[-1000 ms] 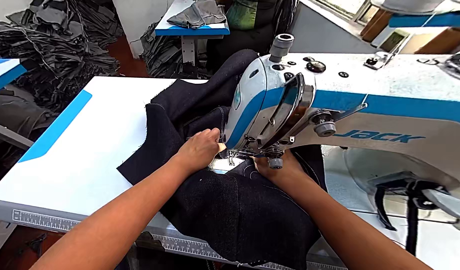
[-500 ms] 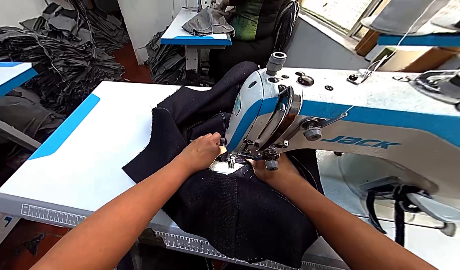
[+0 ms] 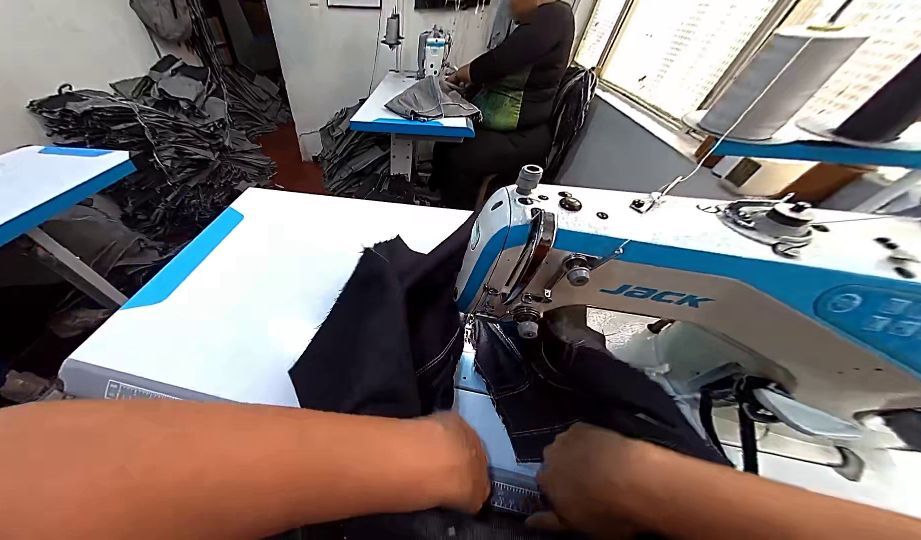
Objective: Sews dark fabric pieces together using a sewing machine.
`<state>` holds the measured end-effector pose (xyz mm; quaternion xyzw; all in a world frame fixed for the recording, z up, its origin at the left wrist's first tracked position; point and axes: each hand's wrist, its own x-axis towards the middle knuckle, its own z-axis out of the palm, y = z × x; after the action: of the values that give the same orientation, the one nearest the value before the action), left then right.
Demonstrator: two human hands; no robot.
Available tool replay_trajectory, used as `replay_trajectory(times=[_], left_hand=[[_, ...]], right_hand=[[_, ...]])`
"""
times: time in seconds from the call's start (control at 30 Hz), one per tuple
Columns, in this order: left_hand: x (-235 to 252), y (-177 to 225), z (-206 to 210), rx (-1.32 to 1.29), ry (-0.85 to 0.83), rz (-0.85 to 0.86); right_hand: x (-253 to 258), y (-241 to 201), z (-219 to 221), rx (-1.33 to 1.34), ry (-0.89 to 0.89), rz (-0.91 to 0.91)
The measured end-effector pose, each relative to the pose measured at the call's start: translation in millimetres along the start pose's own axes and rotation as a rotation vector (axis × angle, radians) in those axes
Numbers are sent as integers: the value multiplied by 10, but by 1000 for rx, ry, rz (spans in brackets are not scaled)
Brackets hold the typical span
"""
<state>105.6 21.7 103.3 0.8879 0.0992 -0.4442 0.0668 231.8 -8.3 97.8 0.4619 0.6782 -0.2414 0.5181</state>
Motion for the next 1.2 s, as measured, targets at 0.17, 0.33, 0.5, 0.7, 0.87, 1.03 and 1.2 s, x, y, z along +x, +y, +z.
replay_trajectory(times=[0.17, 0.33, 0.5, 0.7, 0.87, 1.03, 1.2], left_hand=[[-449, -533, -10, -216, 699, -382], [156, -551, 489, -362, 579, -604], [247, -714, 271, -500, 545, -541], [372, -1021, 239, -569, 575, -373], [518, -852, 352, -539, 751, -304], [488, -778, 241, -747, 652, -254], [421, -1040, 290, -1250, 505, 110]], right_hand=[[-341, 351, -53, 140, 264, 373], [351, 389, 187, 399, 661, 536], [741, 128, 387, 270, 1480, 163], [735, -205, 572, 257, 1353, -286], [301, -226, 504, 285, 859, -465], [677, 182, 140, 1367, 830, -520], [940, 226, 178, 1829, 1089, -340]])
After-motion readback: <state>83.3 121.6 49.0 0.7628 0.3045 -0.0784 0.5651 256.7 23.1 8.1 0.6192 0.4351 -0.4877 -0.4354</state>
